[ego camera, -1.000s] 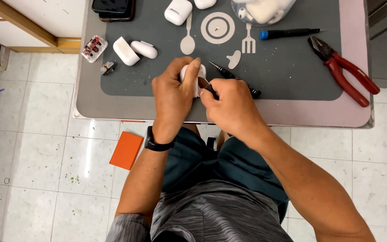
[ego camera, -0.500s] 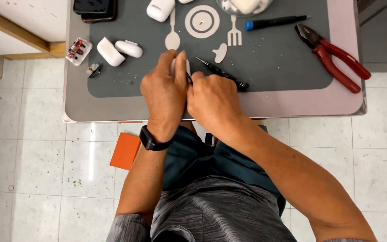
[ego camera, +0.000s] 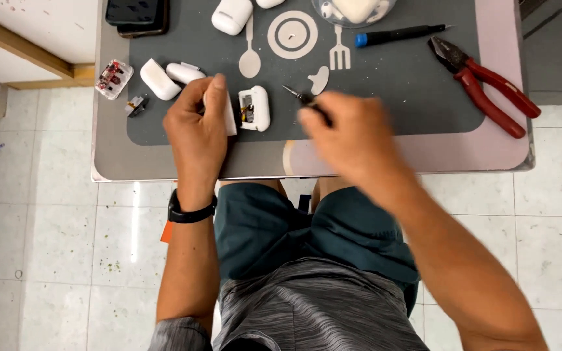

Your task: Disassembling and reassembling internal components of an electronic device using a screwdriver

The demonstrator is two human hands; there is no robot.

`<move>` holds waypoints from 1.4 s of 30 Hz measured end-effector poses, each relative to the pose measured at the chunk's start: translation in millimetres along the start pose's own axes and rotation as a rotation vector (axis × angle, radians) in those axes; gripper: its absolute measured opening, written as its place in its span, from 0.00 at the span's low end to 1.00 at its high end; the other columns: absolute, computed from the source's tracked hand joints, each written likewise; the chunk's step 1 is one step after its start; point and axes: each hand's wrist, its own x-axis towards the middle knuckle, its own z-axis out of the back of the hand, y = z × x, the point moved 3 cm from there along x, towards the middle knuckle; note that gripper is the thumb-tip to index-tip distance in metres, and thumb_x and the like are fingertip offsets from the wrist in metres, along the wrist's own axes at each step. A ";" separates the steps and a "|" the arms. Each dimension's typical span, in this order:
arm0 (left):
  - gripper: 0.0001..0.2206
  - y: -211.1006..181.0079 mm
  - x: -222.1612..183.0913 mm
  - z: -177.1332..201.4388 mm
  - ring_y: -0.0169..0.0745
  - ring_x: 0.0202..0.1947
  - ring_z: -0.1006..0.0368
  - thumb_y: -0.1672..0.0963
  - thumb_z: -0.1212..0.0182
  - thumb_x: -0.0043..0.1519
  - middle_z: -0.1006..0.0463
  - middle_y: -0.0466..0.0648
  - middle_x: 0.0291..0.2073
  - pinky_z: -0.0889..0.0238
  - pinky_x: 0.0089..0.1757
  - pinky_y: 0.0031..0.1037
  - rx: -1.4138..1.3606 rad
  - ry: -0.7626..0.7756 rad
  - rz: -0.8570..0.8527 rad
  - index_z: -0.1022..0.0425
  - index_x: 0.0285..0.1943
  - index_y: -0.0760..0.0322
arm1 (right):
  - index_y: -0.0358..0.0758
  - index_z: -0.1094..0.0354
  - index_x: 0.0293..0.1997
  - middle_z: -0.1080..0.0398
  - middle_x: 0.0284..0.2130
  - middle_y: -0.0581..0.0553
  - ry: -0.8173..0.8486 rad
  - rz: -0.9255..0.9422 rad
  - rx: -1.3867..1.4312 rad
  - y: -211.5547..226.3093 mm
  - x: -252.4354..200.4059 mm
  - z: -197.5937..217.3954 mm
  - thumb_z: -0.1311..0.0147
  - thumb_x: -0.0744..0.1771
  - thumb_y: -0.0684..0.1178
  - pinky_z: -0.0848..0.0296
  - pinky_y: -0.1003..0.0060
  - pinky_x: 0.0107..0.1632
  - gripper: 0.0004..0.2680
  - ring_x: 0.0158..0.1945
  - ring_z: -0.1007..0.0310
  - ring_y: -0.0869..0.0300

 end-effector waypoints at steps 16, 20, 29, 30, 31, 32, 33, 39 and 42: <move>0.00 -32.5 -20.0 24.8 0.41 0.31 0.28 0.59 0.33 0.68 0.22 0.43 0.33 0.40 0.28 0.30 0.729 -0.198 -0.604 0.19 0.44 0.59 | 0.46 0.26 0.47 0.27 0.30 0.50 -0.046 0.259 -0.671 -78.1 29.7 45.1 0.35 0.71 0.53 0.35 0.54 0.30 0.07 0.33 0.26 0.51; 0.25 -38.7 -44.7 -15.0 0.40 0.33 0.22 0.43 0.35 0.64 0.21 0.41 0.44 0.37 0.22 0.34 0.810 0.080 -0.336 0.31 0.66 0.53 | 0.39 0.22 0.61 0.23 0.38 0.47 -0.204 0.386 -0.610 -67.5 20.6 48.1 0.31 0.70 0.43 0.30 0.57 0.32 0.13 0.38 0.24 0.52; 0.25 -30.0 -44.1 -31.9 0.59 0.49 0.29 0.56 0.35 0.62 0.28 0.51 0.55 0.31 0.33 0.48 0.610 0.164 -0.241 0.36 0.68 0.54 | 0.25 0.25 0.49 0.23 0.38 0.34 -0.363 0.540 -0.184 5.6 -25.4 27.6 0.38 0.68 0.29 0.25 0.60 0.37 0.06 0.32 0.27 0.53; 0.25 -26.1 -45.7 -32.7 0.59 0.49 0.29 0.56 0.35 0.62 0.28 0.51 0.55 0.31 0.33 0.48 0.611 0.168 -0.243 0.36 0.68 0.54 | 0.25 0.25 0.49 0.23 0.38 0.34 -0.366 0.536 -0.184 9.0 -24.7 18.8 0.38 0.68 0.29 0.25 0.60 0.37 0.06 0.32 0.27 0.53; 0.20 -26.9 -48.3 -31.8 0.57 0.53 0.27 0.60 0.39 0.65 0.26 0.55 0.55 0.30 0.44 0.43 0.503 0.101 -0.374 0.34 0.67 0.61 | 0.29 0.28 0.55 0.22 0.40 0.37 -0.247 0.334 -0.002 6.6 -20.7 8.5 0.37 0.68 0.36 0.25 0.64 0.36 0.10 0.29 0.27 0.58; 0.16 -27.8 -50.3 -29.8 0.54 0.56 0.25 0.64 0.42 0.68 0.24 0.58 0.56 0.28 0.54 0.38 0.392 0.034 -0.506 0.32 0.65 0.69 | 0.32 0.31 0.61 0.21 0.42 0.41 -0.124 0.136 0.177 5.1 -16.8 -3.5 0.37 0.67 0.42 0.24 0.68 0.35 0.15 0.27 0.27 0.64; 0.16 -23.9 -51.6 -30.6 0.54 0.56 0.25 0.64 0.42 0.68 0.24 0.58 0.56 0.28 0.54 0.38 0.393 0.036 -0.511 0.32 0.65 0.69 | 0.32 0.31 0.61 0.21 0.42 0.41 -0.129 0.136 0.179 1.2 -14.7 -8.8 0.37 0.67 0.42 0.24 0.68 0.35 0.15 0.27 0.27 0.64; 0.18 -6.6 -39.7 -20.9 0.42 0.36 0.20 0.63 0.32 0.62 0.18 0.48 0.45 0.26 0.34 0.30 0.139 0.009 -0.228 0.23 0.61 0.58 | 0.46 0.33 0.67 0.28 0.56 0.40 0.011 0.397 -0.076 1.1 0.2 -32.9 0.33 0.61 0.35 0.24 0.49 0.55 0.26 0.55 0.23 0.42; 0.13 -5.7 -34.8 -22.7 0.35 0.30 0.24 0.63 0.37 0.63 0.17 0.55 0.45 0.28 0.25 0.23 -0.220 0.096 0.019 0.24 0.57 0.70 | 0.47 0.27 0.57 0.27 0.51 0.48 -0.154 0.569 -0.244 -7.6 0.0 -42.5 0.33 0.64 0.43 0.21 0.53 0.43 0.16 0.48 0.22 0.48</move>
